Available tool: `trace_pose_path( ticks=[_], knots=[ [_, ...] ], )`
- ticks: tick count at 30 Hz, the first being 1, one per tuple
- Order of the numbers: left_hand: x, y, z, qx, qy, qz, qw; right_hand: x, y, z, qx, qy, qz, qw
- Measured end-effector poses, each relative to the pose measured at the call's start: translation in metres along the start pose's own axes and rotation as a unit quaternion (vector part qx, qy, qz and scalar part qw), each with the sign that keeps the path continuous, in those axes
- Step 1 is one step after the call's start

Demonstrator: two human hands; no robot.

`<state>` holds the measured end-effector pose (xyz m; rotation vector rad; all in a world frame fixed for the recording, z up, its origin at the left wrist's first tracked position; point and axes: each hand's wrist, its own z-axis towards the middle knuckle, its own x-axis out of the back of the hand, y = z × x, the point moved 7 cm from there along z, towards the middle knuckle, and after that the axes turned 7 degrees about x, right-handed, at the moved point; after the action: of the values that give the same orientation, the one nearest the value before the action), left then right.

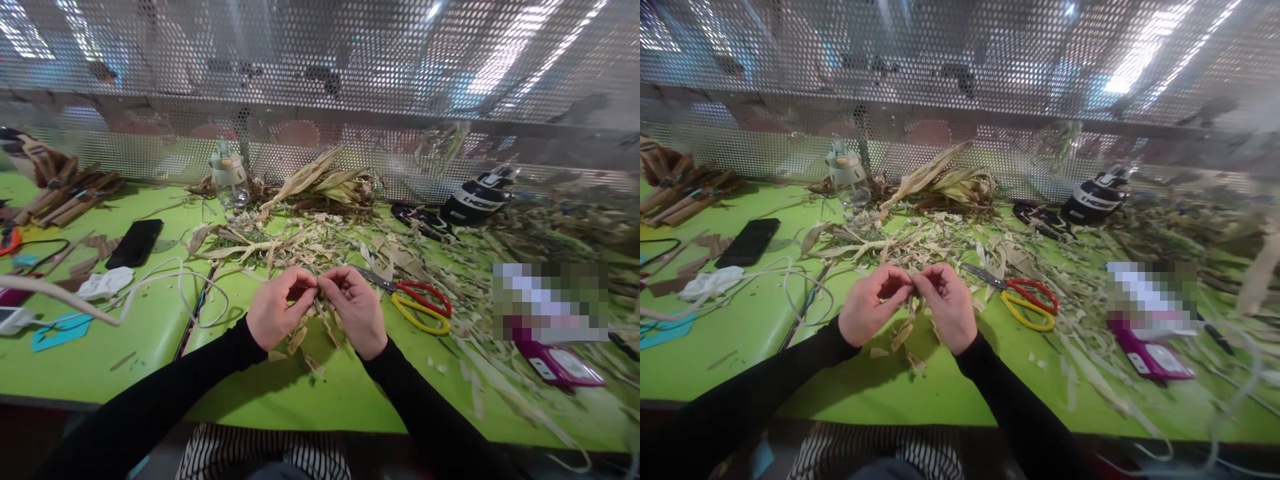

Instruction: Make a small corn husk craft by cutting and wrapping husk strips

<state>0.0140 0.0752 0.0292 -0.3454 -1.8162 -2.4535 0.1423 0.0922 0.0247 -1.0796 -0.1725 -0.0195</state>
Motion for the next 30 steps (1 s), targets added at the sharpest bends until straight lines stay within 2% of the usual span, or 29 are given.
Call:
trace_pose_path(
  ticks=[4,8,11,13,16,19,23,30],
  knots=[
    [0.003,-0.002,0.002,0.034,0.003,-0.019,0.999,0.002,-0.008,0.0,0.036,-0.025,-0.069,0.997],
    [0.005,-0.003,0.003,0.033,0.015,-0.024,0.999,-0.001,-0.008,0.0,-0.008,-0.071,-0.01,0.997],
    [0.004,-0.005,0.004,0.032,-0.004,-0.047,0.998,0.0,-0.005,0.001,-0.053,-0.08,0.011,0.995],
    [0.004,-0.005,0.004,0.021,-0.012,-0.057,0.998,-0.002,0.0,0.0,-0.105,-0.091,0.068,0.988],
    [0.007,-0.002,0.004,-0.005,-0.009,-0.029,1.0,-0.008,0.008,-0.004,-0.182,-0.104,0.191,0.959],
    [0.008,0.002,0.003,-0.019,-0.007,0.017,1.0,-0.011,0.012,-0.006,-0.214,-0.102,0.25,0.939],
    [0.008,0.003,0.004,-0.018,-0.015,0.02,1.0,-0.011,0.013,-0.005,-0.212,-0.084,0.254,0.94],
    [0.005,0.004,0.004,0.013,-0.026,-0.008,1.0,-0.006,0.01,-0.004,-0.14,-0.055,0.156,0.976]
  ],
)
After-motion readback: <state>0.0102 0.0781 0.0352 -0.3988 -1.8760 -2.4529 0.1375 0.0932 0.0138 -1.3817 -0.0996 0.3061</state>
